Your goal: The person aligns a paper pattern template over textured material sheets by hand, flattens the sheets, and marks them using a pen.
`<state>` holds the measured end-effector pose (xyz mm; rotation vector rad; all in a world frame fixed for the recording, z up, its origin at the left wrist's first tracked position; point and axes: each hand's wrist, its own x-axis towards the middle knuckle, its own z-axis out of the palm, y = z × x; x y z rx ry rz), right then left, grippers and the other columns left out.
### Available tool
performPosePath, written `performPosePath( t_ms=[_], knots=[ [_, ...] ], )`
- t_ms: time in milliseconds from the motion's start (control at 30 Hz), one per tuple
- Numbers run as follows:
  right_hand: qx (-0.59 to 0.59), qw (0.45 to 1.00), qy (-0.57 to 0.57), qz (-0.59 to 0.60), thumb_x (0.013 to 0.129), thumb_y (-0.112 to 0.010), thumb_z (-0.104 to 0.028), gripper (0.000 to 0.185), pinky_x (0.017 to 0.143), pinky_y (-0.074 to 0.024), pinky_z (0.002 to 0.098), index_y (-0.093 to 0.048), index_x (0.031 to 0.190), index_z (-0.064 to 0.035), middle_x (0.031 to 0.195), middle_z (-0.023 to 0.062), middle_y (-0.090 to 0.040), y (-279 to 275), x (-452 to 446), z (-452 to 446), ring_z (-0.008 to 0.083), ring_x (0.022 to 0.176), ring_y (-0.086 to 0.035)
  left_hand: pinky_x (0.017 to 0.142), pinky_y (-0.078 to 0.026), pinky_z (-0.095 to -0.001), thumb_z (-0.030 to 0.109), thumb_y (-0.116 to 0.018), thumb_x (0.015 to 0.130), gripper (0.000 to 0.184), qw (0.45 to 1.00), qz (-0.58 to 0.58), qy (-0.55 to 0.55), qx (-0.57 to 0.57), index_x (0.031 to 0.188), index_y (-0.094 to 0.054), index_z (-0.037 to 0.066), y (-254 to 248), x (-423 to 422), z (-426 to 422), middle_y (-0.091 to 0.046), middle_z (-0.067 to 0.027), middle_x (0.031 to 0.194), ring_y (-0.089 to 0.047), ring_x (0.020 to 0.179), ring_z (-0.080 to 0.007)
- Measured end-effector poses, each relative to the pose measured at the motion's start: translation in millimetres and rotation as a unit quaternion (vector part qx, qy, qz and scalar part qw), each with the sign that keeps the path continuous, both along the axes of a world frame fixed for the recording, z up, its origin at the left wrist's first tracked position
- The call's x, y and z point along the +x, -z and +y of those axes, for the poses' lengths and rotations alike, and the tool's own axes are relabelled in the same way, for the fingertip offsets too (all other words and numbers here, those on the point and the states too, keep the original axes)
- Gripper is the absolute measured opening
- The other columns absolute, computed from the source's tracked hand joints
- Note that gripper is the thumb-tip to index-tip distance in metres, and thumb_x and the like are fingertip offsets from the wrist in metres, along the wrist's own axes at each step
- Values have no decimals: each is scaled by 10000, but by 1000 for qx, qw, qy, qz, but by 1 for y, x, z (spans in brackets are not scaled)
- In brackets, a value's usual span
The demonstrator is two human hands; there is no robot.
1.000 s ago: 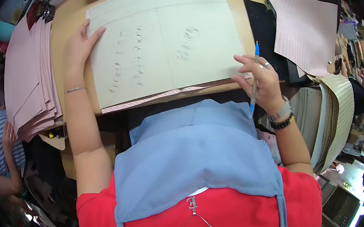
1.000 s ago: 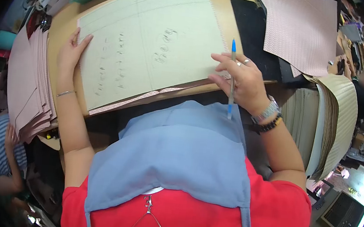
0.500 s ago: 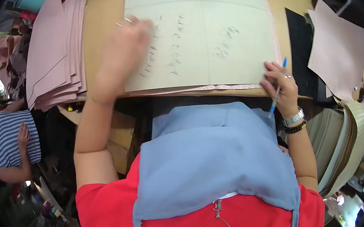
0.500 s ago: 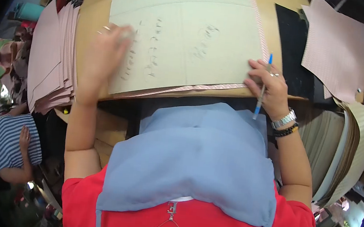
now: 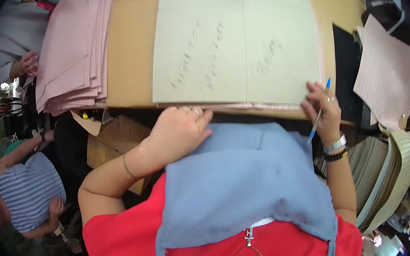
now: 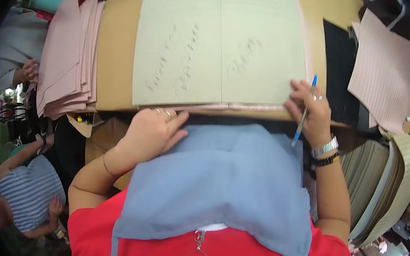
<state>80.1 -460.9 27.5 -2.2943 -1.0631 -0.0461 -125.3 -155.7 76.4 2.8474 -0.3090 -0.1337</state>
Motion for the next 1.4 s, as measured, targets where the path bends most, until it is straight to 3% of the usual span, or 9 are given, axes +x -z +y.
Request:
performPosePath(
  t_ms=[67,200,333,433,733,833,1033,1400],
  knots=[
    [-8,999,-11,-29,746,-761,-111,219,917,-478,420,-611,894,-51,1115,131,-679,-1,1,0,344,1087,-617,629,-476,-357,267,-686,821,266,999,-14,-3,-52,1008,-668,79,-10,15,10,-607,-69,834,-606,723,-241],
    [-8,999,-14,-39,729,-764,-123,219,946,-466,439,-605,867,-61,1095,134,-684,-6,-1,4,350,1062,-627,750,-490,-389,288,-668,848,302,971,-193,-131,-52,1066,-658,80,-25,81,60,-620,-118,964,-608,876,-302],
    [-7,999,-7,-32,729,-765,-128,217,967,-450,451,-607,863,-67,1091,133,-686,-7,-2,4,350,1062,-626,877,-472,-413,353,-660,854,388,929,-302,-213,-10,1135,-642,86,17,149,130,-611,-144,1119,-581,1036,-327],
    [-10,1000,0,-27,725,-772,-139,224,972,-444,455,-610,866,-73,1086,123,-688,-3,-1,1,341,1063,-626,909,-461,-427,448,-652,836,435,942,-249,-221,36,1091,-667,95,45,165,157,-620,-112,1131,-580,1059,-294],
    [-14,998,-13,-53,723,-774,-162,227,970,-436,460,-613,867,-91,1095,109,-688,-1,1,-1,327,1064,-629,972,-408,-436,433,-727,759,387,942,-275,-190,-16,947,-674,99,62,168,174,-620,-99,1124,-567,1083,-300],
    [-6,999,-7,-53,719,-775,-167,226,977,-429,461,-617,866,-98,1094,101,-689,3,1,-2,315,1076,-627,989,-402,-439,398,-774,723,406,955,-250,-148,-56,956,-637,95,67,178,190,-611,-116,1170,-537,1132,-320],
    [8,998,-6,-58,706,-780,-164,230,973,-430,454,-615,855,-102,1090,88,-692,5,1,-3,307,1078,-628,1007,-394,-428,380,-809,681,466,961,-194,-168,-107,993,-625,87,61,183,193,-588,-117,1182,-510,1163,-324],
    [13,995,-17,-94,684,-758,-128,227,905,-460,457,-596,838,-88,1066,130,-695,4,2,0,331,1037,-640,1012,-384,-419,376,-808,683,482,959,-210,-156,-105,1033,-643,87,70,185,199,-585,-103,1182,-510,1156,-318]
  ],
)
